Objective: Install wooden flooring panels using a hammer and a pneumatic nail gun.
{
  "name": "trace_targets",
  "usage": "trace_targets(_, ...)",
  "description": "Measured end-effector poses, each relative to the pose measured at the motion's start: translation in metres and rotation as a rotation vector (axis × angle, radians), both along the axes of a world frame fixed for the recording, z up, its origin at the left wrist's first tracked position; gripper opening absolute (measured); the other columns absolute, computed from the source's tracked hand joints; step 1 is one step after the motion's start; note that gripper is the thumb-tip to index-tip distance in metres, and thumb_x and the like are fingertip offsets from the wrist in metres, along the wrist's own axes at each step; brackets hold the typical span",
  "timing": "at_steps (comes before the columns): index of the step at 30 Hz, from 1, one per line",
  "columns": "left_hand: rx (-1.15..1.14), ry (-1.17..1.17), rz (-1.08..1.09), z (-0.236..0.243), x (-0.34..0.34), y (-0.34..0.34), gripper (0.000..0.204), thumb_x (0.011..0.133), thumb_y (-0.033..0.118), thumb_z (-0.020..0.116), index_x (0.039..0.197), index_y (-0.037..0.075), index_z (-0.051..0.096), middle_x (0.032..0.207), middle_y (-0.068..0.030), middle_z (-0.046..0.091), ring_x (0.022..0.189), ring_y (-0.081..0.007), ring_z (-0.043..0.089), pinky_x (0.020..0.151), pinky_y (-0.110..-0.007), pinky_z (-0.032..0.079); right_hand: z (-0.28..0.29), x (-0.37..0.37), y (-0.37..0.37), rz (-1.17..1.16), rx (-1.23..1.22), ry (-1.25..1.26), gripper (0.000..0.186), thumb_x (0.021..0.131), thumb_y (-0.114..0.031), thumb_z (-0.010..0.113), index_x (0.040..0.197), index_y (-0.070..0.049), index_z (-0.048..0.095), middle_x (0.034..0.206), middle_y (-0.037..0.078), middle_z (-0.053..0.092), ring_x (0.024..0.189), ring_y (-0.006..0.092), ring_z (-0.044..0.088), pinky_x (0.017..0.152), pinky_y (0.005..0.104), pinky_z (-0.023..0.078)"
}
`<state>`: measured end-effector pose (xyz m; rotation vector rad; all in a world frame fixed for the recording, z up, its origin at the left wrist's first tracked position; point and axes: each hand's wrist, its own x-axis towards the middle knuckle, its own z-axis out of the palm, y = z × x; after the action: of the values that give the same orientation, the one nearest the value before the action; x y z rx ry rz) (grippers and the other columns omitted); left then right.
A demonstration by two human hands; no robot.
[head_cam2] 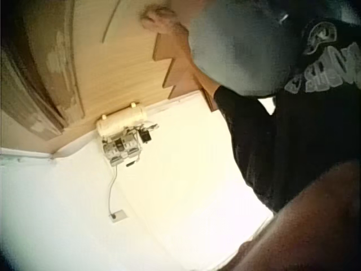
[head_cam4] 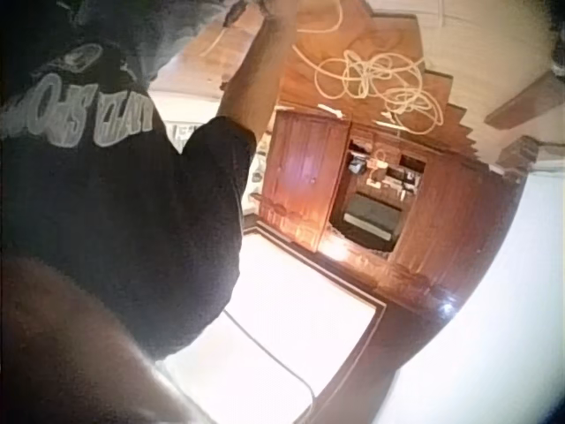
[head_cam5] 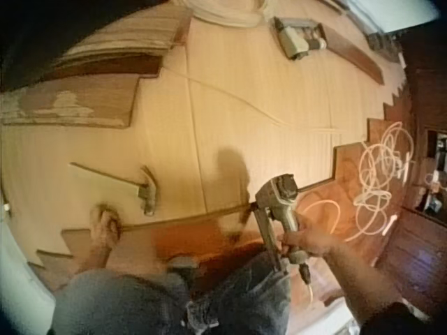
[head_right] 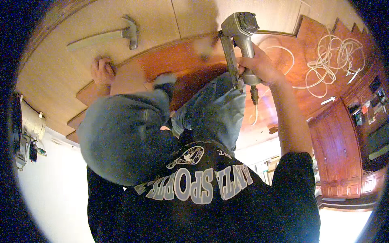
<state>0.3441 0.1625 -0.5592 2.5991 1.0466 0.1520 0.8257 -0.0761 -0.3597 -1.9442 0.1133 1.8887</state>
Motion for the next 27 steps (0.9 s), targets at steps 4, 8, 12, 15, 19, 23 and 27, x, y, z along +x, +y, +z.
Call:
trace_targets(4, -0.095, -0.079, -0.02, -0.01, -0.004, 0.001, 0.016, 0.079, 0.008, 0.064, 0.09, 0.019, 0.065, 0.097, -0.0099, 0.062, 0.091, -0.0338, 0.061, 0.08, -0.047, 0.05, 0.002, 0.01, -0.008, 0.046, 0.058, 0.075, 0.052, 0.09, -0.012, 0.068, 0.137, -0.004, 0.049, 0.075, 0.004, 0.06, 0.065, 0.0124, 0.061, 0.057, 0.0275, 0.051)
trace_targets(8, 0.036, -0.16, -0.017, -0.011, 0.004, 0.004, 0.016, 0.08, 0.008, 0.064, 0.092, 0.018, 0.065, 0.098, -0.0111, 0.062, 0.095, -0.0354, 0.061, 0.083, -0.048, 0.049, 0.02, 0.018, -0.017, -0.009, 0.051, -0.204, 0.053, 0.085, -0.011, 0.073, 0.134, -0.004, 0.053, 0.085, 0.003, 0.059, 0.072, 0.0125, 0.059, 0.063, 0.0292, 0.051)
trace_targets(12, -0.051, 0.075, 0.048, 0.008, -0.012, 0.001, 0.014, 0.082, 0.007, 0.063, 0.095, 0.013, 0.065, 0.103, -0.0162, 0.063, 0.096, -0.038, 0.06, 0.085, -0.049, 0.049, 0.105, 0.096, -0.01, 0.151, -0.085, -0.299, 0.07, 0.085, -0.005, 0.07, 0.149, -0.005, 0.041, 0.096, 0.004, 0.055, 0.077, 0.0139, 0.058, 0.07, 0.0298, 0.052)
trace_targets(15, -0.111, -0.006, 0.077, -0.005, -0.015, 0.001, 0.011, 0.084, 0.006, 0.061, 0.094, 0.009, 0.064, 0.103, -0.0177, 0.063, 0.096, -0.0388, 0.06, 0.084, -0.05, 0.049, 0.164, 0.146, -0.036, 0.071, -0.192, -0.172, 0.071, 0.089, -0.005, 0.066, 0.154, -0.006, 0.035, 0.098, 0.004, 0.058, 0.082, 0.0131, 0.06, 0.074, 0.0304, 0.053)
trace_targets(19, -0.13, -0.024, 0.053, 0.004, 0.001, -0.004, 0.012, 0.084, 0.001, 0.059, 0.092, 0.007, 0.063, 0.105, -0.0182, 0.063, 0.094, -0.0389, 0.061, 0.081, -0.048, 0.052, 0.174, 0.176, -0.161, 0.343, -0.357, -0.371, 0.08, 0.087, -0.003, 0.066, 0.158, -0.007, 0.029, 0.115, 0.012, 0.06, 0.089, 0.018, 0.061, 0.078, 0.034, 0.053)
trace_targets(23, -0.373, -0.158, 0.335, -0.016, -0.016, 0.017, 0.022, 0.088, 0.005, 0.06, 0.109, 0.008, 0.065, 0.111, -0.0188, 0.063, 0.101, -0.0388, 0.06, 0.085, -0.047, 0.051, 0.054, 0.167, -0.296, 0.767, -0.205, -1.035, 0.095, 0.081, -0.006, 0.073, 0.16, -0.008, 0.021, 0.146, 0.028, 0.048, 0.12, 0.042, 0.059, 0.098, 0.0469, 0.048)
trace_targets(27, 0.109, 0.223, -0.12, 0.078, 0.123, 0.023, 0.045, 0.09, 0.012, 0.063, 0.134, 0.007, 0.056, 0.131, -0.0178, 0.057, 0.121, -0.036, 0.056, 0.102, -0.049, 0.044, -0.027, 0.176, -0.448, 0.656, -0.151, -1.267, 0.095, 0.09, -0.015, 0.068, 0.163, -0.02, 0.007, 0.139, 0.032, 0.053, 0.108, 0.0467, 0.064, 0.088, 0.0538, 0.051)
